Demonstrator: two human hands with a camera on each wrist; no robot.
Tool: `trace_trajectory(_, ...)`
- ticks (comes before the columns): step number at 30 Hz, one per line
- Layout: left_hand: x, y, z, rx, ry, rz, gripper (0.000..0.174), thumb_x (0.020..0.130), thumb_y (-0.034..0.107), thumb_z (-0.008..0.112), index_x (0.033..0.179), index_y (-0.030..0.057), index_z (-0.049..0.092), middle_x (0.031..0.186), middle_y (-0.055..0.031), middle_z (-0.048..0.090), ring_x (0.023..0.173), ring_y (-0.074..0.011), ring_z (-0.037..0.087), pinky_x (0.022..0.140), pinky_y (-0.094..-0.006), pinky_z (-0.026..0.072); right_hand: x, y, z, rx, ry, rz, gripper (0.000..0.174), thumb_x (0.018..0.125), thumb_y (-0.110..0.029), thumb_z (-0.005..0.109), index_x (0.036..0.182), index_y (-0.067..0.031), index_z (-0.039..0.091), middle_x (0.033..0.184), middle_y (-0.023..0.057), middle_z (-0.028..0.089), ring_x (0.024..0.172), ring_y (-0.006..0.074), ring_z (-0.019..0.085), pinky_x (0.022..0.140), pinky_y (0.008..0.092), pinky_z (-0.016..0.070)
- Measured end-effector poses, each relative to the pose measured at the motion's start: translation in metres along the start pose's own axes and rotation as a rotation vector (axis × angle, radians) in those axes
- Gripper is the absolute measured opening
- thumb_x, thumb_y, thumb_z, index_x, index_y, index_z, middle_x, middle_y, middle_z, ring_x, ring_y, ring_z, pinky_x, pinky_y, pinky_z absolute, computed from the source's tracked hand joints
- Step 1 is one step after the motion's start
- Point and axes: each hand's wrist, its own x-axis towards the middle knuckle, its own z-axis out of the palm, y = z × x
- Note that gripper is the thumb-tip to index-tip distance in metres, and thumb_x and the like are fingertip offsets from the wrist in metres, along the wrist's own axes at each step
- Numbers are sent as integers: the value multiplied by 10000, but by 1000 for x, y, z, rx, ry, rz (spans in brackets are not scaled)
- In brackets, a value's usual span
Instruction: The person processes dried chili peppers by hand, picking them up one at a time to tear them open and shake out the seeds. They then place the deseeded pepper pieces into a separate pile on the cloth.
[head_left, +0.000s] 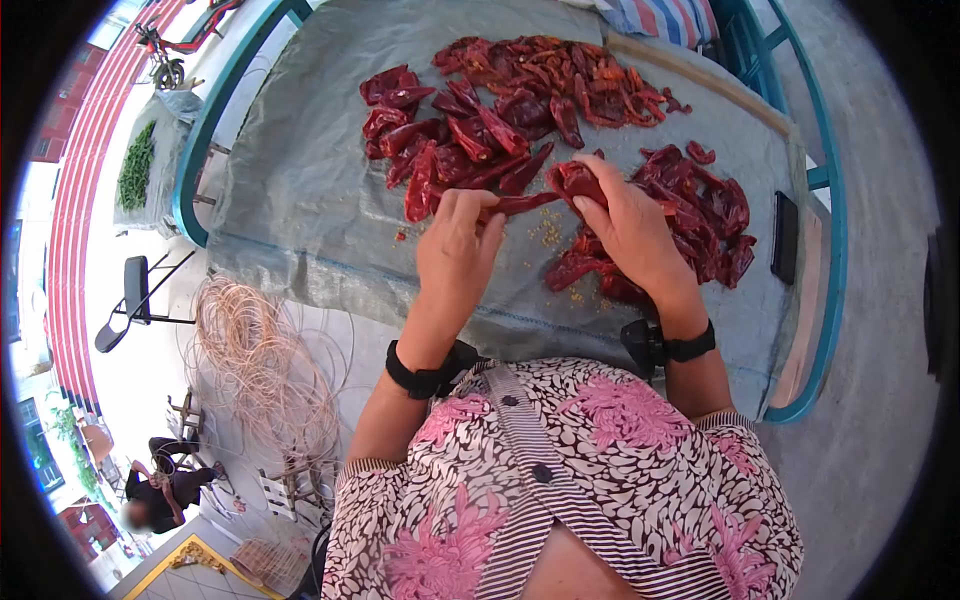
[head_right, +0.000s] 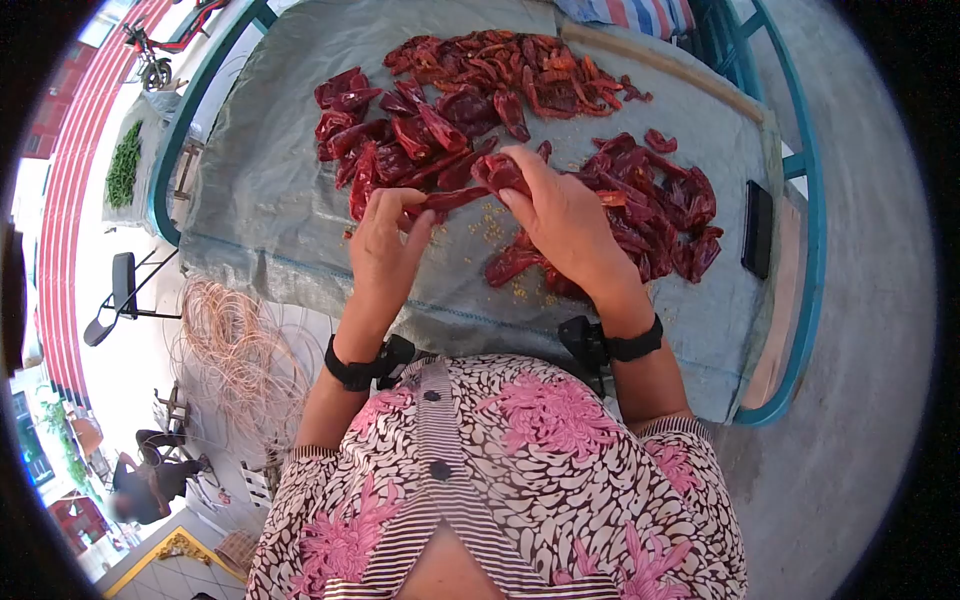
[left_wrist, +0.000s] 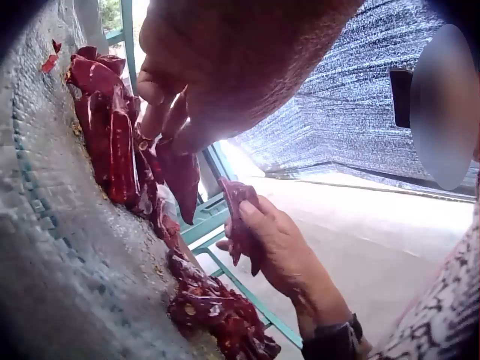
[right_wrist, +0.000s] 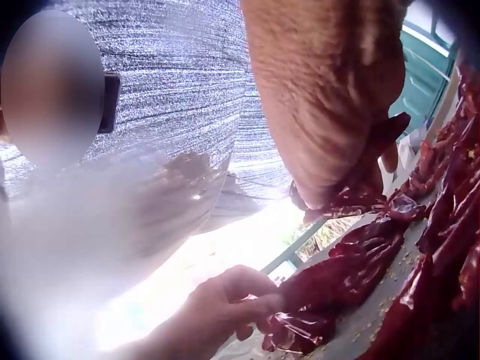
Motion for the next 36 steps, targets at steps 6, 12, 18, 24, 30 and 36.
trace_trajectory(6,-5,13,17,-364,-315,-122,479,882,96,792,1314,68,588,1058,-89,689,793,-171,657,713,-318,536,-14,-4,1,95,-88,-38,432,963,-243,701,1342,-71,584,1157,189,704,1022,402,683,848,482,546)
trace_trajectory(12,-4,13,16,-547,-407,-145,407,922,107,776,1276,56,581,939,-73,711,802,-130,640,728,-295,516,-25,5,4,126,-211,4,425,950,-219,701,1340,-81,605,1180,179,703,1037,399,680,868,473,548)
trace_trajectory(18,-9,5,19,-365,-425,-131,288,940,110,757,1170,41,597,846,-71,701,762,-137,638,710,-302,512,-34,4,-4,73,-216,15,394,940,-209,708,1305,-84,627,1195,160,704,1061,384,676,875,472,547)
trace_trajectory(24,-9,4,23,-293,-459,-207,241,962,145,720,1154,51,609,920,-109,708,785,-211,692,699,-346,521,-31,6,-17,-99,-96,24,356,930,-193,713,1272,-112,653,1147,122,705,1061,348,659,924,447,510)
trace_trajectory(30,3,15,22,170,-173,-96,283,979,201,679,1240,97,637,1284,-184,617,922,-356,709,749,-451,556,-32,14,-18,-173,-67,-23,306,923,-160,711,1223,-119,667,1104,86,680,1087,320,613,993,437,445)
trace_trajectory(36,9,1,43,206,-188,-85,312,975,192,660,1271,94,655,1330,-133,613,1005,-368,704,813,-471,570,-33,7,-9,-117,-135,-17,319,918,-115,706,1235,-103,668,1198,98,671,1177,321,596,1039,440,434)
